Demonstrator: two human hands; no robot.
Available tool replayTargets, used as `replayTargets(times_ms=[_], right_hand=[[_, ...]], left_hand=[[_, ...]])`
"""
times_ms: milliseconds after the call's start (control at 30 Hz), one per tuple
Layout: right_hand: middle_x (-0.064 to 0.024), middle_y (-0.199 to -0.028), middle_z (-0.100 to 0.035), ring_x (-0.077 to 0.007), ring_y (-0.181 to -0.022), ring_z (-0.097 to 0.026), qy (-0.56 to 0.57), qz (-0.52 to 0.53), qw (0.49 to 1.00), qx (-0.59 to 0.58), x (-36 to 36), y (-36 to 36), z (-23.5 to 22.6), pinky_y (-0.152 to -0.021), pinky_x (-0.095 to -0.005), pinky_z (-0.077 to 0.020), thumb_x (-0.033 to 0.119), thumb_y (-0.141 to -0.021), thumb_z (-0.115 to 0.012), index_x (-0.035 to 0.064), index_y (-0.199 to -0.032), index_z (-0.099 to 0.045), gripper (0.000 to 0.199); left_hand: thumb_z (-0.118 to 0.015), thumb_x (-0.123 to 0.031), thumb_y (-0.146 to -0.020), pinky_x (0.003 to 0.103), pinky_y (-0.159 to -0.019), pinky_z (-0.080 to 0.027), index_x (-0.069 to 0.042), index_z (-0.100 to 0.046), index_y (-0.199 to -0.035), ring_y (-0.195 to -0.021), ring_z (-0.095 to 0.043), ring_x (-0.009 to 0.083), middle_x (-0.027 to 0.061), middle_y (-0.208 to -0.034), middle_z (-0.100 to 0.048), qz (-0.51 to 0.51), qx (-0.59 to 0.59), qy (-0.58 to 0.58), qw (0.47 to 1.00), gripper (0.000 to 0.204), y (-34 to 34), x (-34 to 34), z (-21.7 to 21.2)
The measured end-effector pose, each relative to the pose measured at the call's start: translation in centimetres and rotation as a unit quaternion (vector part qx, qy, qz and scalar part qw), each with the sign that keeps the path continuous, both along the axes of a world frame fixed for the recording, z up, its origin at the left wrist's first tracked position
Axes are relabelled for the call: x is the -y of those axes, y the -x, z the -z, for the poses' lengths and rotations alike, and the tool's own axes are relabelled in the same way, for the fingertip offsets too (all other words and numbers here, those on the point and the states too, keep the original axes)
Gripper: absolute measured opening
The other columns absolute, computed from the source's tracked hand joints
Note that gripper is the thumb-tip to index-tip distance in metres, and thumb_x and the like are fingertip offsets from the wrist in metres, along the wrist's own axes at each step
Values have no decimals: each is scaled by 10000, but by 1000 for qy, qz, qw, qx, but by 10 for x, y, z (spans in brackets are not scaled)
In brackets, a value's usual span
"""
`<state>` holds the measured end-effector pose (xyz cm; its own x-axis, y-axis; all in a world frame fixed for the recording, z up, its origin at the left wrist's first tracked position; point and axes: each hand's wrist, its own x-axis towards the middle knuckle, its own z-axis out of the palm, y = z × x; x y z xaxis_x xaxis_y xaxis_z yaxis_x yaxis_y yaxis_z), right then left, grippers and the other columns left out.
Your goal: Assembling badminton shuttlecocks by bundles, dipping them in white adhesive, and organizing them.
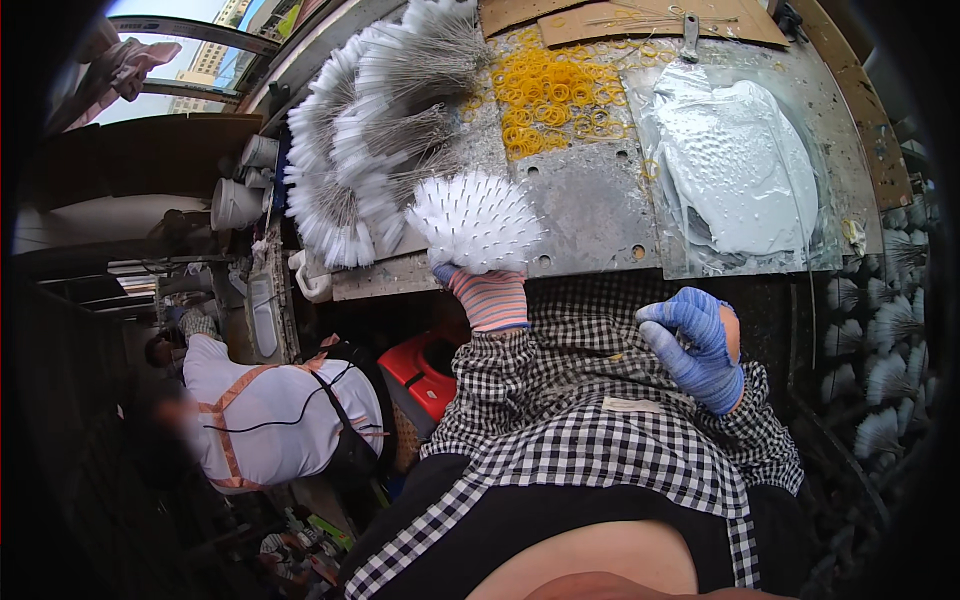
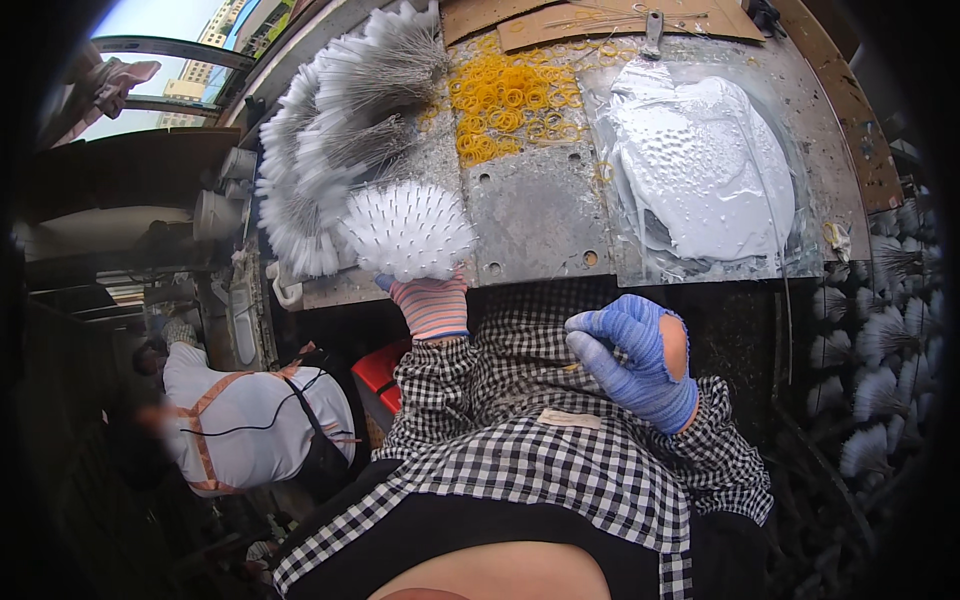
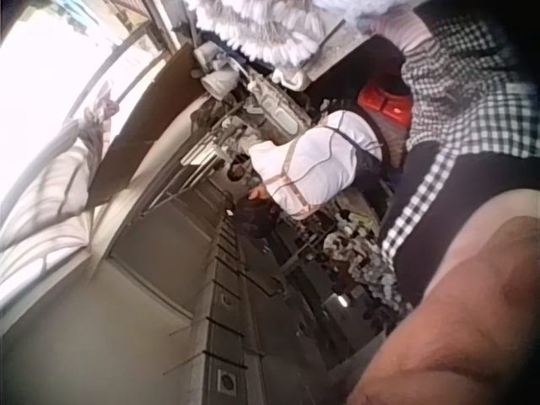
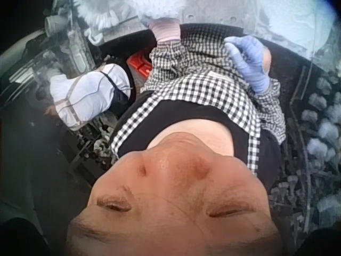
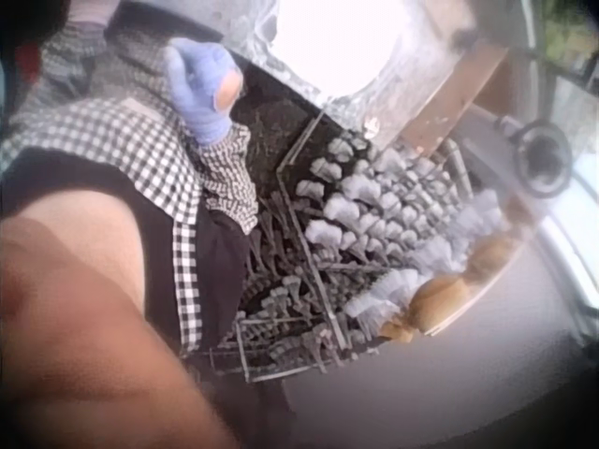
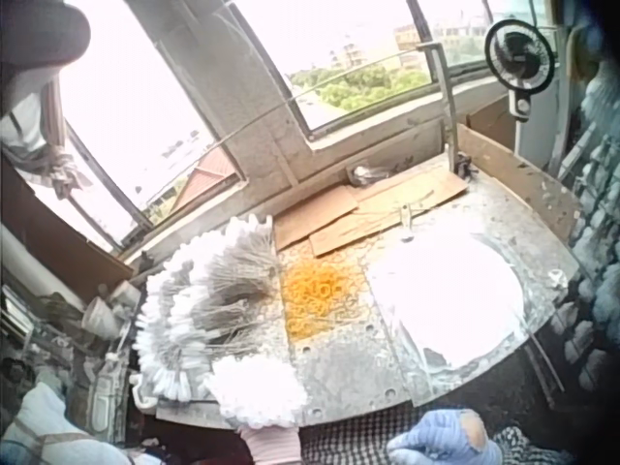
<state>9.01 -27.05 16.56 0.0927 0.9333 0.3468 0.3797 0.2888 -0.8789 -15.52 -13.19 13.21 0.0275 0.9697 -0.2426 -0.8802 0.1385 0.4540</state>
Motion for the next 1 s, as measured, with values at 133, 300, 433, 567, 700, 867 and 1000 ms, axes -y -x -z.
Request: replayTargets(times_ms=[133, 300, 433, 567, 700, 867, 1000], right_hand=[[-56, -728, -669, -171, -617, -617, 8, 3, 1000, 10, 4, -1, 1, -573, -307, -489, 42, -799, -768, 29, -903, -739, 108], [-51, -735, -675, -157, -618, -618, -14, 6, 1000, 21, -26, -6, -16, -577, -305, -492, 61, -809, -781, 35, -927, -740, 128], [-49, -756, -686, -121, -637, -623, 20, 0, 1000, -22, -54, -23, -45, -595, -278, -500, 119, -847, -780, 32, -937, -737, 132], [-27, -822, -687, -115, -728, -644, -1, -64, 997, 37, -106, -23, -57, -690, -263, -517, 202, -835, -814, 40, -966, -701, 237], [-94, -885, -695, -224, -797, -678, -80, -71, 966, 234, -149, -20, -30, -748, -343, -549, 424, -804, -819, 36, -1017, -644, 476], [-105, -891, -692, -297, -858, -689, 59, -99, 967, 229, -161, -32, -22, -808, -401, -543, 434, -777, -776, 68, -1010, -641, 455], [-122, -916, -699, -293, -878, -697, 66, -69, 965, 243, -153, -31, -20, -830, -389, -553, 296, -768, -767, 49, -1034, -628, 388]], left_hand=[[-517, -522, -995, 524, -1127, -403, -114, -451, -1485, -1370, -476, 311, 91, -1515, -479, 27, 19, -7, 999, 641, -20, -15, 6], [-555, -571, -965, 557, -1129, -386, -145, -379, -1536, -1375, -457, 341, 132, -1525, -448, 158, 25, -90, 983, 734, -15, -24, 6], [-621, -505, -960, 495, -1076, -459, -142, -392, -1515, -1286, -534, 310, 167, -1454, -492, 243, 14, -13, 970, 702, -29, -30, -3], [-737, -176, -913, 400, -935, -567, -103, -281, -1492, -1127, -632, 246, 130, -1299, -572, 245, -327, -79, 909, 741, -44, -57, -14], [-767, -60, -861, 367, -962, -556, -47, -316, -1451, -1110, -655, 236, 138, -1251, -627, 281, -385, -147, 867, 743, -64, -73, -34], [-796, -38, -824, 356, -998, -525, -48, -374, -1424, -1138, -643, 223, 116, -1271, -628, 398, -404, -214, 795, 733, -66, -90, -46], [-794, -23, -798, 341, -1011, -502, -49, -332, -1459, -1183, -603, 204, 95, -1287, -607, 401, -438, -233, 770, 807, -69, -91, -40]])
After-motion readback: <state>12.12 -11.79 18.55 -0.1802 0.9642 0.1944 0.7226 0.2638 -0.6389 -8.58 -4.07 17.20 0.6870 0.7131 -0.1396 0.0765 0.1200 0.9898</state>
